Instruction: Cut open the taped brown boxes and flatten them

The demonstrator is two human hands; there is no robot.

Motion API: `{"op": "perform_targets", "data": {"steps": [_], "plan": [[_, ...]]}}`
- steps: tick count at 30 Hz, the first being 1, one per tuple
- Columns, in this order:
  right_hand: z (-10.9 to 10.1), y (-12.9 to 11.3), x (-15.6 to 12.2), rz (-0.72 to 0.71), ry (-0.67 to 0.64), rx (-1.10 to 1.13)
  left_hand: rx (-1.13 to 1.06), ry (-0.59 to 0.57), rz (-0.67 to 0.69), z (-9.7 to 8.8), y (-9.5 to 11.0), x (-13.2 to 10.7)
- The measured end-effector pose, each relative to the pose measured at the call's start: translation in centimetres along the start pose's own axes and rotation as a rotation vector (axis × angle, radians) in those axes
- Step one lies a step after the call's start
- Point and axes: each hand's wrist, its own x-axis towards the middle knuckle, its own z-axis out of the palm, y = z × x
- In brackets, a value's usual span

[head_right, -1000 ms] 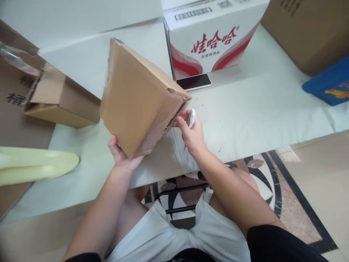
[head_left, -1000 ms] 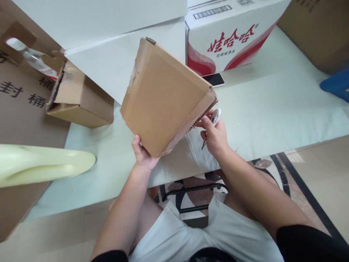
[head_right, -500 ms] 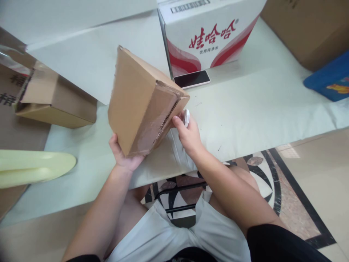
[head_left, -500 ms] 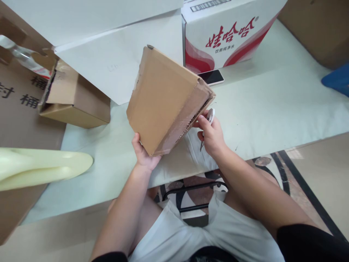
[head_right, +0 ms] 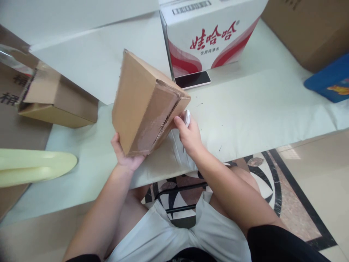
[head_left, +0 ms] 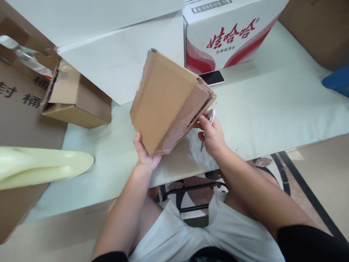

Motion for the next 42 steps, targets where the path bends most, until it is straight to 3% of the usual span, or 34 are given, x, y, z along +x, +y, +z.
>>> {"op": "perform_targets", "data": {"steps": [42], "plan": [[0.27,-0.44,-0.24,0.128,0.050,-0.031,0.048,-0.026,-0.014,-0.38,-0.06,0.05]]}}
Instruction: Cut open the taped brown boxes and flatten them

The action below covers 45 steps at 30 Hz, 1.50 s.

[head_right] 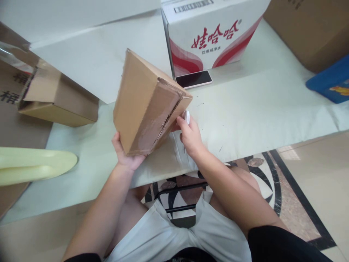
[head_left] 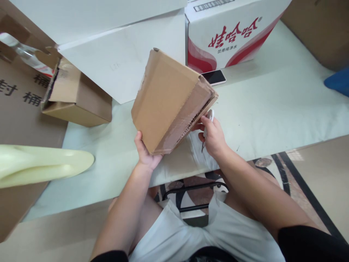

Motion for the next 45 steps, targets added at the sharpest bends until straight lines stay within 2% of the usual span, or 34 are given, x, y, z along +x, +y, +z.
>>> {"op": "perform_targets", "data": {"steps": [30,39,45], "plan": [[-0.03,-0.06,0.20,0.001,-0.012,0.012,-0.032,0.025,0.002,0.19,-0.04,0.03],[0.23,-0.04,0.23,-0.045,0.056,0.087,0.009,0.049,0.041,0.65,-0.33,-0.19],[0.07,-0.02,-0.13,-0.088,-0.047,0.036,0.045,-0.040,0.062,0.04,-0.80,0.22]]}}
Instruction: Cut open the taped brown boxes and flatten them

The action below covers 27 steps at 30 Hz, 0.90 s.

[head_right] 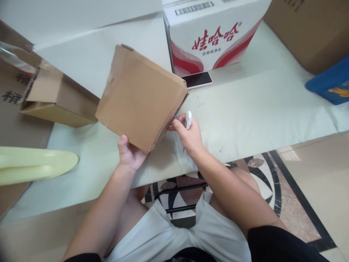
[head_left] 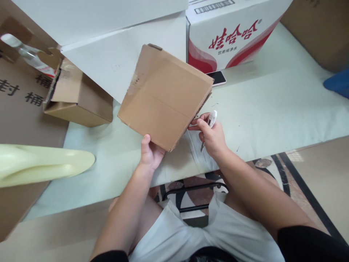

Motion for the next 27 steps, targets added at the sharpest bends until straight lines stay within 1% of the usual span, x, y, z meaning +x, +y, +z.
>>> {"op": "perform_targets", "data": {"steps": [3,7,11,14,16,19,22,24,27], "plan": [[-0.2,-0.1,-0.2,-0.007,-0.088,-0.089,0.020,-0.042,0.042,-0.5,-0.2,0.4],[-0.2,0.0,-0.3,0.021,-0.166,-0.193,0.054,-0.054,0.093,-1.0,-0.3,0.8],[0.0,0.5,-0.1,0.049,-0.199,-0.151,0.080,-0.099,0.163,-0.4,-0.2,0.5],[0.0,0.6,0.0,0.048,-0.233,-0.150,0.090,-0.122,0.176,0.0,-0.1,0.1],[-0.1,0.5,-0.1,0.046,-0.255,-0.184,0.083,-0.117,0.163,0.2,0.0,-0.1],[0.0,0.2,-0.6,0.025,-0.319,-0.233,0.040,-0.126,0.103,0.2,0.4,-0.3],[0.5,-0.1,-1.4,-0.034,-0.397,-0.175,-0.021,-0.160,-0.006,0.2,0.9,-0.4],[0.9,-0.2,-1.8,-0.086,-0.429,-0.113,-0.050,-0.157,-0.065,0.2,1.2,-0.4],[1.2,-0.1,-2.1,-0.135,-0.456,-0.120,-0.064,-0.129,-0.074,0.4,1.6,-0.5]]}}
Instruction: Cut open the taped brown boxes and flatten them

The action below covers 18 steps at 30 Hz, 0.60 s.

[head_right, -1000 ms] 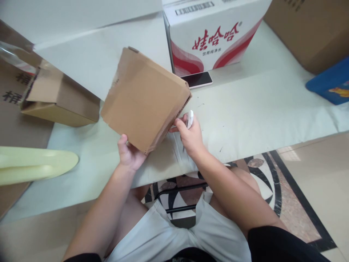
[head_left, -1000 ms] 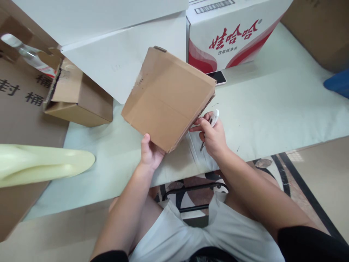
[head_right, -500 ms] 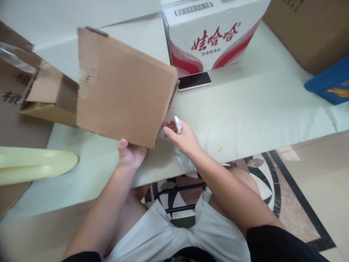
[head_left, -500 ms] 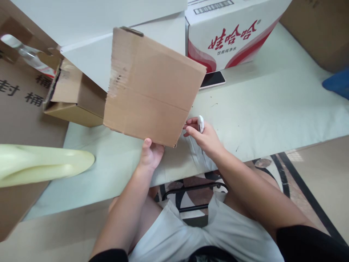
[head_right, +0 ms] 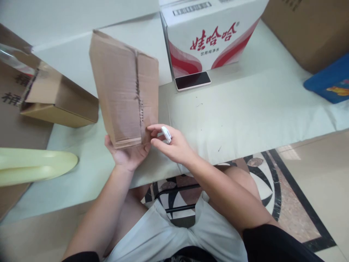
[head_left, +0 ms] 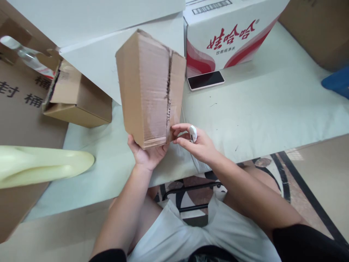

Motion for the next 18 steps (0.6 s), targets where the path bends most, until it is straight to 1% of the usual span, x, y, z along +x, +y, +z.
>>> {"op": "perform_targets", "data": {"steps": [2,5,9,15,18], "plan": [[0.03,0.01,-0.15,-0.010,-0.004,-0.050,0.005,0.000,0.018,0.20,0.12,-0.04],[-0.15,-0.03,-0.50,-0.026,0.005,-0.115,0.016,-0.030,0.022,0.61,0.07,-0.10],[-0.36,-0.01,-0.72,-0.041,0.017,-0.148,0.029,-0.056,0.063,1.02,-0.28,-0.14],[-0.58,0.07,-0.52,0.016,0.132,-0.255,0.030,-0.023,0.100,0.89,-0.17,-0.36],[-0.72,-0.25,-0.58,0.033,0.106,-0.298,0.035,-0.013,0.122,0.81,-0.02,-0.39]]}}
